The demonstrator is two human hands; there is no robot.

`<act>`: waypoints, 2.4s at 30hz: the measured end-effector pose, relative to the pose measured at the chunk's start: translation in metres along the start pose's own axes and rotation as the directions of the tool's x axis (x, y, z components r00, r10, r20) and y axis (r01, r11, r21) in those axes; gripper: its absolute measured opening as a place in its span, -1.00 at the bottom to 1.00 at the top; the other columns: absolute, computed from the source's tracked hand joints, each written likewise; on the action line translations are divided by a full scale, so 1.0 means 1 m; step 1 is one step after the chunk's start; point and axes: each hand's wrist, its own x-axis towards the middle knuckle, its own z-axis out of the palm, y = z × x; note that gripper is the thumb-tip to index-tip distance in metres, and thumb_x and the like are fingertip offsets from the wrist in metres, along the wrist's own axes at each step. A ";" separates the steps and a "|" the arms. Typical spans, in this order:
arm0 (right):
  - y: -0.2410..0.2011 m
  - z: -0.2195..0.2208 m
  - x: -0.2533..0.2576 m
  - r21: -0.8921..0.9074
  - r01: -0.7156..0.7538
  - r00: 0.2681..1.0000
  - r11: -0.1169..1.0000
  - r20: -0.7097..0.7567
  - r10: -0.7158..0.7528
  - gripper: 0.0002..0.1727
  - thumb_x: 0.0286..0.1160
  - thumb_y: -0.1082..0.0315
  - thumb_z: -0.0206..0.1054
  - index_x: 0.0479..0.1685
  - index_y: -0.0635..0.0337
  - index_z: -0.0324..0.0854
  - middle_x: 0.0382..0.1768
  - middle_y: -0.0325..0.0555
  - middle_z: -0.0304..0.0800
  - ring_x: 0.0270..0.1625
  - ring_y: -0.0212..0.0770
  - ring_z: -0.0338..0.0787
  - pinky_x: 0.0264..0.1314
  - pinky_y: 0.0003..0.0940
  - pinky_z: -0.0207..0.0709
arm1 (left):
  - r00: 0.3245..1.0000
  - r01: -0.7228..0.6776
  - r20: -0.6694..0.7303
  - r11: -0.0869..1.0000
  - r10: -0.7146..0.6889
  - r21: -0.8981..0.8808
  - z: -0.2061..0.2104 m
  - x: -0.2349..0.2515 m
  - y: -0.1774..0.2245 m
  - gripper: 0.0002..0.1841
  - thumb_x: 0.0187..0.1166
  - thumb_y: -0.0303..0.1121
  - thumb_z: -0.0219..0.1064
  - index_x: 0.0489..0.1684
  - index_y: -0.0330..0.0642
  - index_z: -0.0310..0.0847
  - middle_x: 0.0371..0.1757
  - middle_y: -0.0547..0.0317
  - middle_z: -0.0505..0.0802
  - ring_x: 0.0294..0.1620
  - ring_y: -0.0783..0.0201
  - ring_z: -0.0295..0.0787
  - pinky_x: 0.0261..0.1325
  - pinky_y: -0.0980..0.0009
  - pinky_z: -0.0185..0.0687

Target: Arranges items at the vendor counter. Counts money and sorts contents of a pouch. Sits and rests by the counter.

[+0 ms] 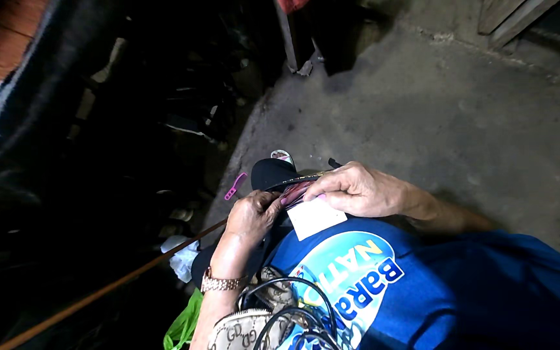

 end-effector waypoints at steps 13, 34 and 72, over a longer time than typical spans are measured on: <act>-0.001 0.001 0.001 0.019 -0.024 1.000 1.000 -0.001 0.024 -0.61 0.52 0.58 0.13 0.22 0.31 0.76 -0.11 -0.12 0.91 -0.16 -0.49 0.79 -0.12 -0.55 0.66 | 1.000 -0.009 -0.006 1.000 0.009 -0.005 0.000 -0.001 0.001 -0.70 0.65 -0.12 0.34 -0.14 -0.15 0.90 -0.18 0.07 0.89 -0.10 0.18 0.84 0.02 0.04 0.68; 0.002 -0.006 0.001 -0.306 -0.110 0.968 0.946 -0.248 0.032 -0.59 0.56 0.54 0.23 0.37 0.28 0.69 0.10 0.01 0.89 0.09 -0.23 0.87 0.26 -0.32 0.71 | 1.000 0.010 0.023 1.000 -0.009 -0.028 -0.002 -0.001 0.002 -0.69 0.59 -0.11 0.42 -0.02 -0.16 0.89 -0.07 0.03 0.90 0.01 0.11 0.85 0.13 -0.05 0.67; 0.039 0.019 0.011 -0.231 -0.117 0.980 0.966 -0.186 0.075 -0.65 0.52 0.50 0.13 0.07 0.24 0.84 -0.15 -0.12 0.94 0.03 -0.27 0.85 0.57 -0.09 0.45 | 0.991 -0.026 0.129 0.999 0.032 -0.048 0.000 0.002 -0.005 -0.58 0.58 0.07 0.35 -0.28 -0.14 0.85 -0.13 0.10 0.86 0.04 0.14 0.78 0.12 -0.02 0.62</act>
